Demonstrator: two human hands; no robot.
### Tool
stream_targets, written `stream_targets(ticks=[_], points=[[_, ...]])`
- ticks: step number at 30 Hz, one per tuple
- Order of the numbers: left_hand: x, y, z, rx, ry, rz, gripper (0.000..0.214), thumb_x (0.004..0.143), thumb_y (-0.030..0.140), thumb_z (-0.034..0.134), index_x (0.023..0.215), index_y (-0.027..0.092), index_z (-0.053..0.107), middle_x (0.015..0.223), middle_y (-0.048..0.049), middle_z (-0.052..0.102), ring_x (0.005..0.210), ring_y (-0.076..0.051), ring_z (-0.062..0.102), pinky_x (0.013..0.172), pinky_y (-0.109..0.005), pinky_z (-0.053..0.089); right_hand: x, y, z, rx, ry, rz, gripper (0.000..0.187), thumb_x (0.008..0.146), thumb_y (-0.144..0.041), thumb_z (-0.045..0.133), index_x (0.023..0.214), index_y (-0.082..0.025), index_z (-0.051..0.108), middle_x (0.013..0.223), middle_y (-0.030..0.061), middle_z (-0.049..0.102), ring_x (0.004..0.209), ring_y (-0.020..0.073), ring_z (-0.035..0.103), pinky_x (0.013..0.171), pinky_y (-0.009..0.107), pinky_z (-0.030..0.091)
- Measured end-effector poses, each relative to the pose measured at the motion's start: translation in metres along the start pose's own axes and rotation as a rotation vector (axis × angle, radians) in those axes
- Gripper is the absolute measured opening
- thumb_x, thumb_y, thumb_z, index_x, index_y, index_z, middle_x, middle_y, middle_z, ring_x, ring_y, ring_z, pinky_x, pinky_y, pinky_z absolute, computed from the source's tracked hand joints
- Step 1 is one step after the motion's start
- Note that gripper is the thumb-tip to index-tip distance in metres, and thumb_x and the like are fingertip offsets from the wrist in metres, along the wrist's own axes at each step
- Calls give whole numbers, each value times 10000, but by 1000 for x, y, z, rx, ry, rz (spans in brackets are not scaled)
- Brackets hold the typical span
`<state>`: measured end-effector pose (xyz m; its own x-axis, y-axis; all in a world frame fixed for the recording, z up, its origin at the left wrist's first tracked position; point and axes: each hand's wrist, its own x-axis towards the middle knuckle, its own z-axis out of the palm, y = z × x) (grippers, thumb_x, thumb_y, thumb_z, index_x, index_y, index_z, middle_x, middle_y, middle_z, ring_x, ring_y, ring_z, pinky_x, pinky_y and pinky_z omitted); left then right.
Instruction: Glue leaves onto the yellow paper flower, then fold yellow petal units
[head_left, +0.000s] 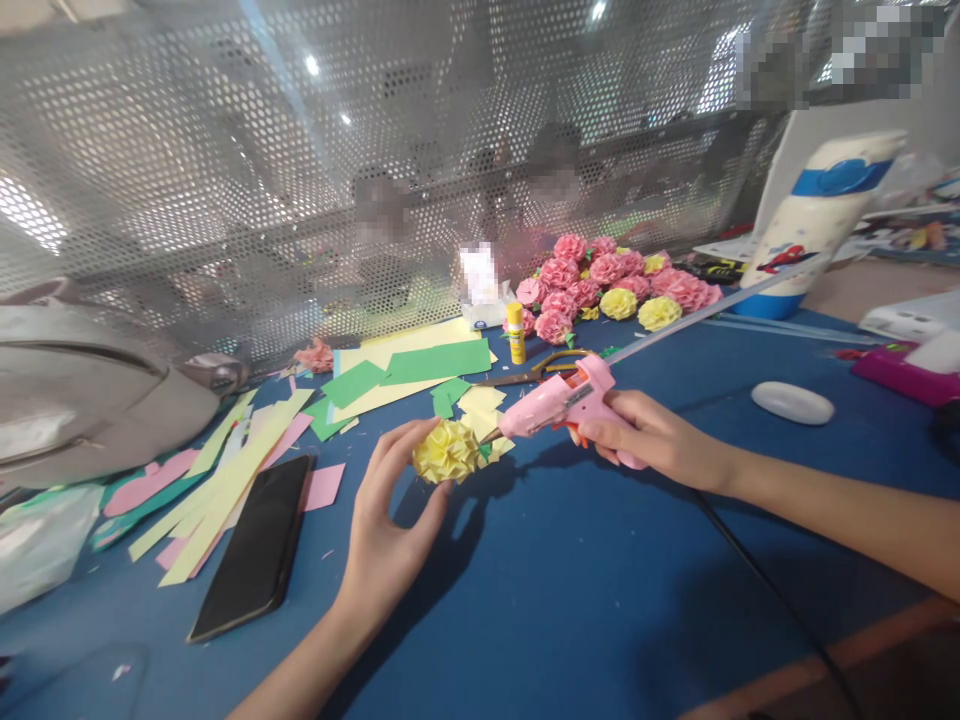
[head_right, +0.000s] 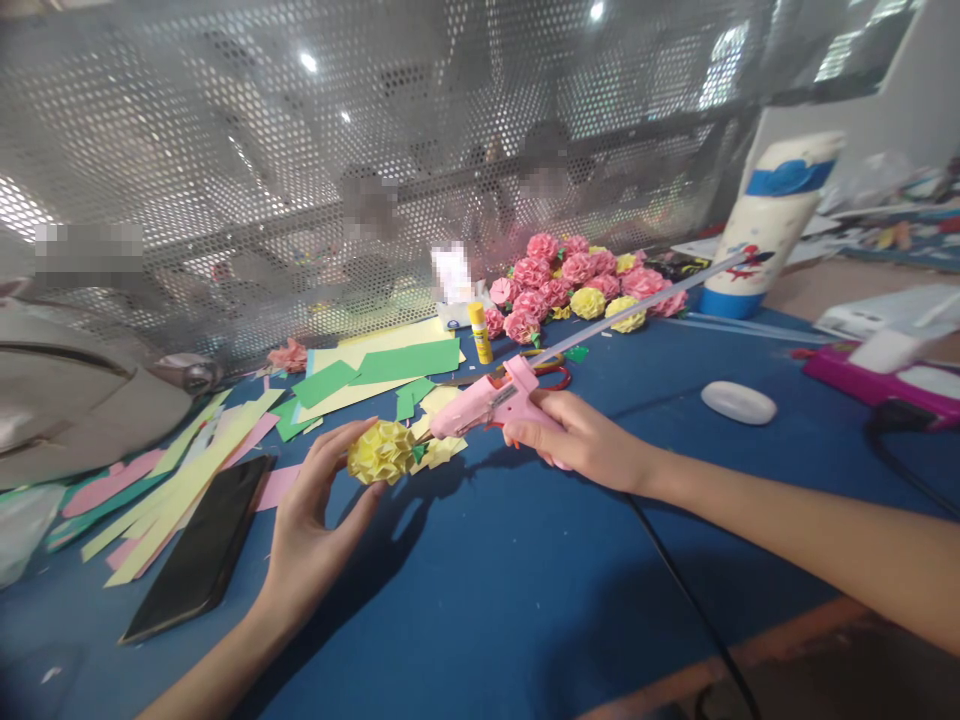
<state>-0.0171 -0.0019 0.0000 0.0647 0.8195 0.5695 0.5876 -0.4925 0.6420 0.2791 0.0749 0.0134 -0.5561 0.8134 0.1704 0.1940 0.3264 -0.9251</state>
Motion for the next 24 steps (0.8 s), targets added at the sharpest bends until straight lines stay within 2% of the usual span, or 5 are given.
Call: stream_targets(ticks=[7, 13, 19, 24], points=[[2, 0, 3, -71, -15, -64, 405, 932, 273, 605, 1330, 325, 555, 1344, -46, 557, 1252, -242, 534, 1059, -408, 440, 1, 4, 0, 35, 10, -3, 543, 885, -660, 606, 866, -118, 642, 550, -22, 484, 452, 74, 406, 410, 213, 290], [0, -1, 3, -153, -56, -123, 434, 944, 297, 603, 1370, 317, 519, 1357, -48, 569, 1237, -229, 560, 1064, -398, 453, 3, 3, -1, 101, 5, -11, 538, 888, -641, 614, 905, -106, 667, 562, -7, 498, 475, 90, 445, 429, 217, 321], [-1, 0, 5, -194, -79, -91, 460, 941, 255, 616, 1383, 336, 513, 1380, -34, 543, 1301, -214, 510, 1101, -356, 422, 5, 2, 2, 200, 21, -15, 520, 886, -628, 621, 872, -110, 667, 553, -38, 406, 484, 84, 390, 461, 226, 366], [-2, 1, 4, -215, -99, -47, 437, 943, 212, 606, 1360, 321, 535, 1355, -48, 542, 1294, -216, 509, 1099, -353, 422, 2, 0, 3, 243, -26, -20, 518, 895, -632, 606, 822, -121, 653, 563, -42, 384, 481, 78, 374, 455, 221, 354]])
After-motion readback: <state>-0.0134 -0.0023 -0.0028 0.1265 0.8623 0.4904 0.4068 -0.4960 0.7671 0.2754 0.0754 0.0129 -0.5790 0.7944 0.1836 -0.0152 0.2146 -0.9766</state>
